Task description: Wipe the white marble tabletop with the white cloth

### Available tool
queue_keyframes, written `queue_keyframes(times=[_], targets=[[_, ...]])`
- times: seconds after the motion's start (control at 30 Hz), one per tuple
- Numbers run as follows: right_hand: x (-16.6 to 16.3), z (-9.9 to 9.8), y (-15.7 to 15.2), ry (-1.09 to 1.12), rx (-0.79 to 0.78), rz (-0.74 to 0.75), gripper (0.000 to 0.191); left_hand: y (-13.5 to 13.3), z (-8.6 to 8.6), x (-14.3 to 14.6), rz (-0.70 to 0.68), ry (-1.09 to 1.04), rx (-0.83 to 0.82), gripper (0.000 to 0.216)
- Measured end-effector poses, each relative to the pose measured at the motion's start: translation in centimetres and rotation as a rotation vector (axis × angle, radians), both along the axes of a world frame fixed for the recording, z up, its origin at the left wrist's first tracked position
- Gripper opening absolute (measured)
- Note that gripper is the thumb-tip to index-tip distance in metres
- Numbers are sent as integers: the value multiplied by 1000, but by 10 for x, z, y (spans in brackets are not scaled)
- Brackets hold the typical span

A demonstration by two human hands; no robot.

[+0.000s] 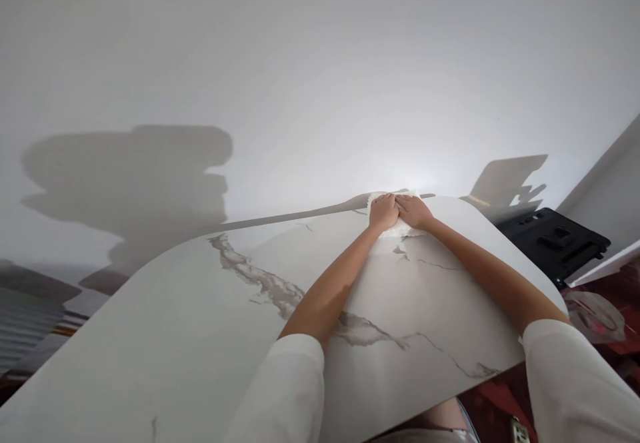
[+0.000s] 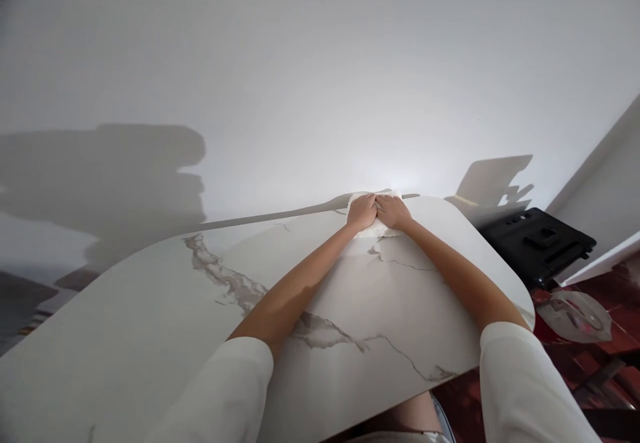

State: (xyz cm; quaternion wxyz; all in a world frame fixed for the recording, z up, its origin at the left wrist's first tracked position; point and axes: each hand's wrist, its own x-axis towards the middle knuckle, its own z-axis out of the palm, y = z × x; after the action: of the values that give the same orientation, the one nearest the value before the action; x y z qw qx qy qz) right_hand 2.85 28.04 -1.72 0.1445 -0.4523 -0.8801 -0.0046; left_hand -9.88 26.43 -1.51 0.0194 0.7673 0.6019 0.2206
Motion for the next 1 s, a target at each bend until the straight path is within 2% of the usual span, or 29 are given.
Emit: queue_keyframes(times=[0.1, 0.23, 0.57, 0.73, 0.87, 1.0], targets=[[9, -2, -17, -21, 7, -80, 46, -9, -1, 9, -68, 3, 34, 32], [12, -3, -57, -63, 15, -99, 48, -42, -7, 10, -87, 23, 39, 37], [11, -3, -188, -87, 60, -62, 51, -170, -5, 8, -78, 22, 35, 43], [41, -12, -250, -62, 138, -40, 52, -229, -2, 29, -144, -53, -78, 52], [90, -19, -264, -27, 143, 0, 52, -247, 3, 66, -167, -159, -200, 60], [132, -21, -247, -30, 102, -4, 53, -234, 7, 102, -191, -204, -253, 60]])
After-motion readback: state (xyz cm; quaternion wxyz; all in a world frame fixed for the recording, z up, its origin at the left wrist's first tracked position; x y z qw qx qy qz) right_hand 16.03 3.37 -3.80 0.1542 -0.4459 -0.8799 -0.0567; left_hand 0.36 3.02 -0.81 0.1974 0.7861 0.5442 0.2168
